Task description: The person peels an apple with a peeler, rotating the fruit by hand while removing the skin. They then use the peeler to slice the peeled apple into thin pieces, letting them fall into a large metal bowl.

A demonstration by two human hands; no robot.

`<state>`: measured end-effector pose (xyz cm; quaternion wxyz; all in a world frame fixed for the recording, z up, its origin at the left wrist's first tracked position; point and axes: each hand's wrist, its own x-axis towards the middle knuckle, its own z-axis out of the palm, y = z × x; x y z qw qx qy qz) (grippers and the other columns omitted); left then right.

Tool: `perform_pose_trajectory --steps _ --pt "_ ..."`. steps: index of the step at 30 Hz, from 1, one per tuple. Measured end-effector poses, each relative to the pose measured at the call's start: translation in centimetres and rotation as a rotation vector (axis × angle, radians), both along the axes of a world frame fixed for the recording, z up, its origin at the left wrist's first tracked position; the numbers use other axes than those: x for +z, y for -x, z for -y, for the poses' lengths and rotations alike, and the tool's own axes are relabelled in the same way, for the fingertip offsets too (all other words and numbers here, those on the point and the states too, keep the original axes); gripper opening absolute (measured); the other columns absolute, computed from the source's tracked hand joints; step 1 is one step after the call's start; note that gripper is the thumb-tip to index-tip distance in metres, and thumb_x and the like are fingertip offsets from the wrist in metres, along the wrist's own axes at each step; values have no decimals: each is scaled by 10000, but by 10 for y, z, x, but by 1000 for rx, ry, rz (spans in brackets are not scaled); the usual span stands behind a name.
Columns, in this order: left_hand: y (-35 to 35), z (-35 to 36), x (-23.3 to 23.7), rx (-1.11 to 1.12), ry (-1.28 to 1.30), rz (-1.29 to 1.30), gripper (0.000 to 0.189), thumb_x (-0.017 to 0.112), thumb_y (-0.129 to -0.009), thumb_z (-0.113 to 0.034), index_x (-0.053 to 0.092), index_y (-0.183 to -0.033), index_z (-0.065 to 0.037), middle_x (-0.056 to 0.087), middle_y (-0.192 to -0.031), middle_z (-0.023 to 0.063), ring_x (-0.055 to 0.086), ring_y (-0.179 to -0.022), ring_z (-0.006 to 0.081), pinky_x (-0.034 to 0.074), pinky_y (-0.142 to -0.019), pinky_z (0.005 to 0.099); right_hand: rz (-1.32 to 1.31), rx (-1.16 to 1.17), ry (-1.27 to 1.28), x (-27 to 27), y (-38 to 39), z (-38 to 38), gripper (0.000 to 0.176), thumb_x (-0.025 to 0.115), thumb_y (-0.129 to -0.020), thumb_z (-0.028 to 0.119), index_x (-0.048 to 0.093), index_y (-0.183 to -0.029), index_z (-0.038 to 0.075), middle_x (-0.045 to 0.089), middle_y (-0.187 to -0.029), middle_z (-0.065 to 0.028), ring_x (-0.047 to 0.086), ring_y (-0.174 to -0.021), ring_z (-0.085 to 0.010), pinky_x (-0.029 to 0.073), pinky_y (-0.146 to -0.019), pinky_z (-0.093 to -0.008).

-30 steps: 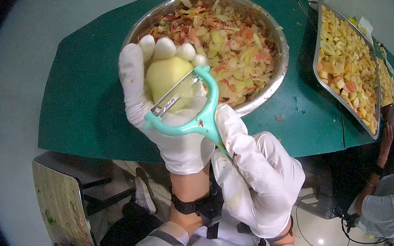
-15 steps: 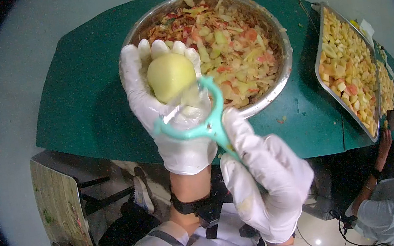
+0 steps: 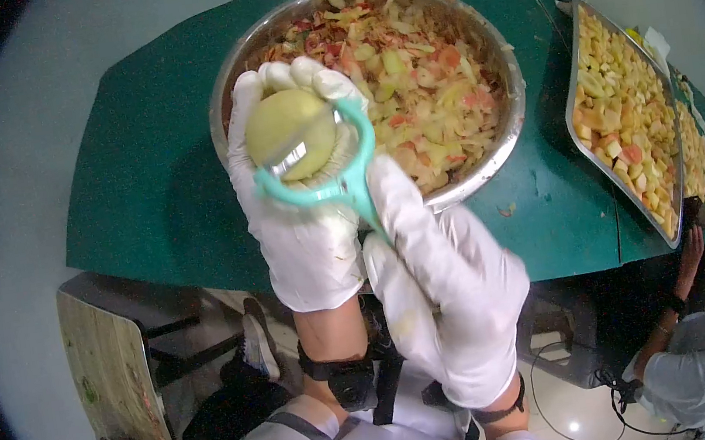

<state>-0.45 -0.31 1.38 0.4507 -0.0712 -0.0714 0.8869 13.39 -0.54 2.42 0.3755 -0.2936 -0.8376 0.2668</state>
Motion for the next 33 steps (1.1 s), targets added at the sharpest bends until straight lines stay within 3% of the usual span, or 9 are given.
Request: perform_pose_trajectory --steps 4,7,9,12,17,20,24,30,33 --pt "5 -4 -9 21 -45 2 60 643 -820 -116 638 -846 -62 663 -811 54 618 -814 194 514 -756 335 112 13 90 16 -10 4 417 646 -694 23 621 -1108 -23 575 -726 -53 535 -647 -116 426 -611 -234" --pt "-3 -1 -6 87 22 -104 85 624 -841 -153 633 -850 -69 659 -818 42 619 -824 194 510 -774 339 -166 33 54 7 0 -6 363 612 -742 -1 617 -1104 -32 635 -826 -108 565 -694 -129 441 -644 -235" --pt "-2 1 -4 96 26 -81 115 593 -847 -131 632 -882 -28 646 -843 66 591 -847 199 482 -764 346 -263 30 12 -2 7 -6 391 632 -713 -21 624 -1104 -8 580 -762 -95 522 -629 -135 421 -593 -240" --pt "12 -4 -11 -18 -92 2 88 615 -844 -153 629 -852 -67 656 -828 41 618 -809 191 500 -754 341 -104 -6 -33 -7 -1 -3 480 672 -641 -49 640 -1109 51 453 -585 -43 423 -472 -149 377 -477 -252" --pt "2 -3 -14 37 -54 -91 131 598 -861 -190 620 -884 -63 654 -883 51 606 -876 197 486 -780 343 -49 23 -24 3 -10 -6 483 668 -636 -53 636 -1110 37 444 -574 -38 397 -470 -140 368 -476 -251" --pt "-1 -6 -11 42 21 -202 221 569 -886 -255 600 -974 -55 640 -968 66 583 -960 203 470 -834 354 -77 56 84 11 -6 -5 397 638 -746 18 584 -1129 -71 644 -963 -135 592 -788 -157 452 -716 -245" --pt "-27 6 4 219 150 -541 416 532 -903 -371 504 -1189 -69 575 -1131 80 547 -1054 202 437 -930 378 -188 48 166 14 6 -14 395 628 -780 34 565 -1157 -66 599 -1146 -179 582 -1019 -194 444 -873 -290" --pt "-16 5 -6 26 95 -384 409 543 -906 -320 459 -1247 -110 553 -1162 72 545 -1048 183 460 -918 348 -520 2 192 4 17 -24 397 606 -803 36 547 -1182 -66 598 -1150 -149 548 -1055 -176 404 -928 -297" --pt "-16 5 -6 56 234 -457 391 451 -941 -359 458 -1239 -107 565 -1130 67 561 -1009 170 472 -881 318 -537 41 221 -6 20 -23 410 618 -792 52 550 -1178 -69 599 -1143 -142 550 -1038 -171 415 -913 -284"
